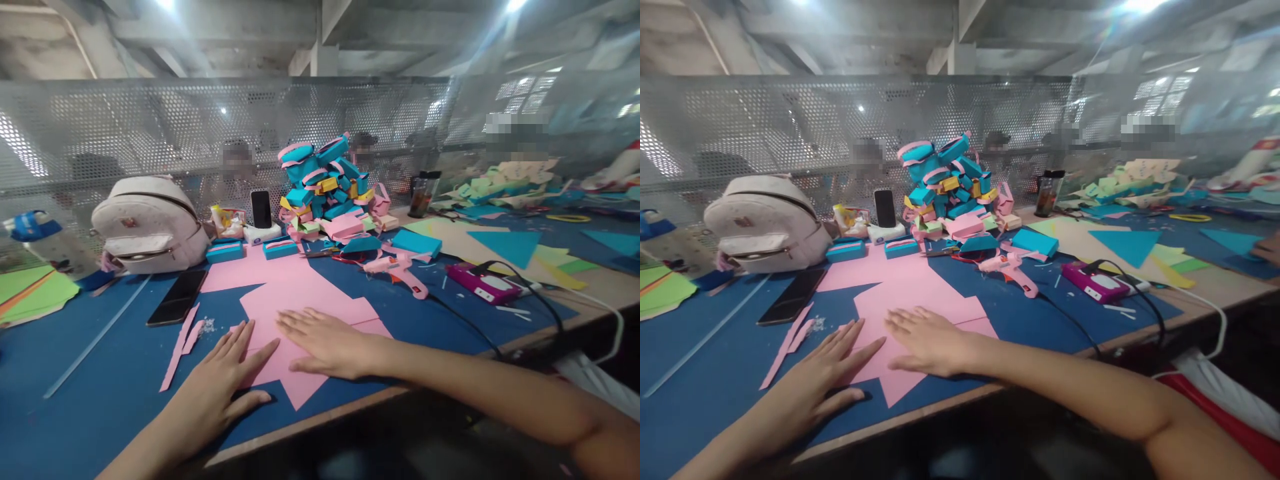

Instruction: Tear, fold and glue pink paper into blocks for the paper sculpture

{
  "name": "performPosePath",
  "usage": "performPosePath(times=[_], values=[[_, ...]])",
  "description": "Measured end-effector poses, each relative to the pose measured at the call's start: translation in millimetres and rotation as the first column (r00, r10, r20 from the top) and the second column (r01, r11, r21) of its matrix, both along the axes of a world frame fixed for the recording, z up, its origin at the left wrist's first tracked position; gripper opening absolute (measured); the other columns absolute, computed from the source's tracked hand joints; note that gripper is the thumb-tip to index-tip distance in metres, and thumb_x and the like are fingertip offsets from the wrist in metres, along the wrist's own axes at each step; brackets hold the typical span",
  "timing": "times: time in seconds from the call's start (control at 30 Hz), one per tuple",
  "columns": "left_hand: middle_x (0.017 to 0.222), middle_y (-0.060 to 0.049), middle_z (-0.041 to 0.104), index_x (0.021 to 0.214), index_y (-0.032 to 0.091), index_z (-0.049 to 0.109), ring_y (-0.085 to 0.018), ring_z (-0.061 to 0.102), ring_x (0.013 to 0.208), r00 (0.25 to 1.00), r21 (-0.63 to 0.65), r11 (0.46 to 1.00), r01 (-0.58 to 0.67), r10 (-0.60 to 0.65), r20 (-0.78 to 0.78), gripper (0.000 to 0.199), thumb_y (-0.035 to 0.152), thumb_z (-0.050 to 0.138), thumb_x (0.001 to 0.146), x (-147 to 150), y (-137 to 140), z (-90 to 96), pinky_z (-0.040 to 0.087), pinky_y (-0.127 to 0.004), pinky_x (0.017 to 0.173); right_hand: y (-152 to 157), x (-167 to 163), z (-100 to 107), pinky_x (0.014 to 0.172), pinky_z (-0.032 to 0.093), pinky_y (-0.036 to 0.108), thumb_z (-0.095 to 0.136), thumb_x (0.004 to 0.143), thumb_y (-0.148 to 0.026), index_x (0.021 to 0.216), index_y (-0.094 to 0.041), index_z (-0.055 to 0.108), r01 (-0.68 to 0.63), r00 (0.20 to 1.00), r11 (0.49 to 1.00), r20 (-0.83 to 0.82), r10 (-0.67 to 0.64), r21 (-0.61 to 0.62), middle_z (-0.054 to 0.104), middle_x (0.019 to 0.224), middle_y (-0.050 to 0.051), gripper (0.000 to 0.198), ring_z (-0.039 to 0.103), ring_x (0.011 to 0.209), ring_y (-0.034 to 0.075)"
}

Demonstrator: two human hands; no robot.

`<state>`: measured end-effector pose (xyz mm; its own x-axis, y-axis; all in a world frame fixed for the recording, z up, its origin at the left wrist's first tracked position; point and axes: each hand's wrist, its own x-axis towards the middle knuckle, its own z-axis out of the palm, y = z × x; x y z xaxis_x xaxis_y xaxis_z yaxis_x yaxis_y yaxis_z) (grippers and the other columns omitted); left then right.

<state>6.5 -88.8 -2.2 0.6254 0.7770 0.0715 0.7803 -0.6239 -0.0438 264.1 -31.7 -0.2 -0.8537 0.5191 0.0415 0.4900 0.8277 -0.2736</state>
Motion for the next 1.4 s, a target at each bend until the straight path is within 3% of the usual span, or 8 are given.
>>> performPosePath(times=[0.33,0.57,0.63,0.8,0.9,1.0,1.13,1.4], values=[[0.158,-0.011,0.024,0.15,0.043,0.022,-0.036,0.03,0.142,0.994,-0.038,0.998,-0.044,0.04,-0.101,0.057,0.052,0.044,0.098,-22.4,4.5,2.6,0.036,-0.06,0.109,-4.2,112.8,-34.5,0.119,0.021,0.049,0.026,0.102,-0.051,0.155,-0.014,0.021,0.424,0.905,0.905,0.028,-0.425,0.025,0.018,0.16,0.012,0.065,0.018,0.147,0.025],[0.142,-0.011,0.055,0.135,0.038,0.057,-0.037,0.047,0.134,0.99,0.089,0.991,-0.098,0.106,-0.088,0.043,0.052,0.051,0.095,-27.8,6.3,1.4,0.03,-0.065,0.111,-12.7,108.7,-25.9,0.115,0.033,0.049,0.042,0.097,-0.052,0.148,-0.003,0.036,0.469,0.857,0.851,0.109,-0.503,0.238,0.029,0.154,0.021,0.071,0.031,0.143,0.031],[0.141,-0.011,0.056,0.126,0.032,0.065,-0.036,0.048,0.133,0.991,0.128,0.988,-0.092,0.103,-0.087,0.035,0.043,0.055,0.094,-18.3,12.1,4.6,0.033,-0.062,0.111,-15.1,100.0,-18.5,0.112,0.038,0.05,0.046,0.096,-0.049,0.145,-0.004,0.043,0.443,0.874,0.844,0.064,-0.481,0.304,0.035,0.151,0.021,0.067,0.036,0.14,0.032],[0.141,-0.011,0.056,0.141,0.021,0.048,-0.027,0.06,0.122,0.999,0.065,0.998,0.025,-0.023,-0.031,0.05,0.018,0.053,0.092,17.7,33.1,10.1,0.05,-0.045,0.101,-30.1,79.3,-6.5,0.107,0.045,0.042,0.046,0.1,-0.031,0.131,-0.017,0.06,0.189,0.982,0.886,-0.107,-0.158,0.423,0.056,0.14,0.01,0.037,0.052,0.13,0.024],[0.139,-0.009,0.059,0.138,0.021,0.05,-0.024,0.061,0.121,0.995,0.01,0.995,0.095,-0.095,-0.022,0.05,0.009,0.052,0.089,38.8,43.7,10.0,0.05,-0.039,0.101,-38.4,69.2,-7.4,0.099,0.051,0.04,0.046,0.099,-0.02,0.124,-0.018,0.064,0.106,0.985,0.851,-0.169,-0.021,0.514,0.066,0.128,0.006,0.031,0.061,0.118,0.022],[0.127,-0.01,0.067,0.137,0.023,0.051,-0.024,0.066,0.112,0.995,0.004,0.995,0.096,-0.096,0.0,0.056,0.002,0.052,0.086,51.1,53.1,12.0,0.052,-0.038,0.094,-41.9,63.9,-10.7,0.095,0.052,0.04,0.046,0.096,-0.014,0.122,-0.016,0.064,0.094,0.984,0.812,-0.175,0.01,0.576,0.07,0.121,0.007,0.032,0.064,0.111,0.022],[0.087,-0.01,0.077,0.127,0.021,0.063,-0.026,0.073,0.081,0.996,-0.01,1.0,0.013,-0.012,0.085,0.046,0.003,0.048,0.087,50.5,73.7,28.4,0.056,-0.036,0.076,-39.6,63.3,-13.5,0.094,0.052,0.039,0.047,0.095,-0.013,0.122,-0.015,0.063,0.097,0.987,0.801,-0.161,-0.002,0.59,0.069,0.123,0.007,0.032,0.063,0.111,0.023],[0.105,-0.006,0.077,0.104,0.016,0.074,-0.02,0.072,0.092,0.92,-0.208,0.978,0.024,0.06,0.387,0.03,0.026,0.051,0.088,38.3,110.9,76.2,0.055,-0.026,0.081,-29.9,66.3,-2.3,0.09,0.052,0.039,0.048,0.092,-0.008,0.122,-0.017,0.063,0.084,0.987,0.756,-0.159,0.027,0.649,0.068,0.123,0.008,0.034,0.062,0.111,0.022]])
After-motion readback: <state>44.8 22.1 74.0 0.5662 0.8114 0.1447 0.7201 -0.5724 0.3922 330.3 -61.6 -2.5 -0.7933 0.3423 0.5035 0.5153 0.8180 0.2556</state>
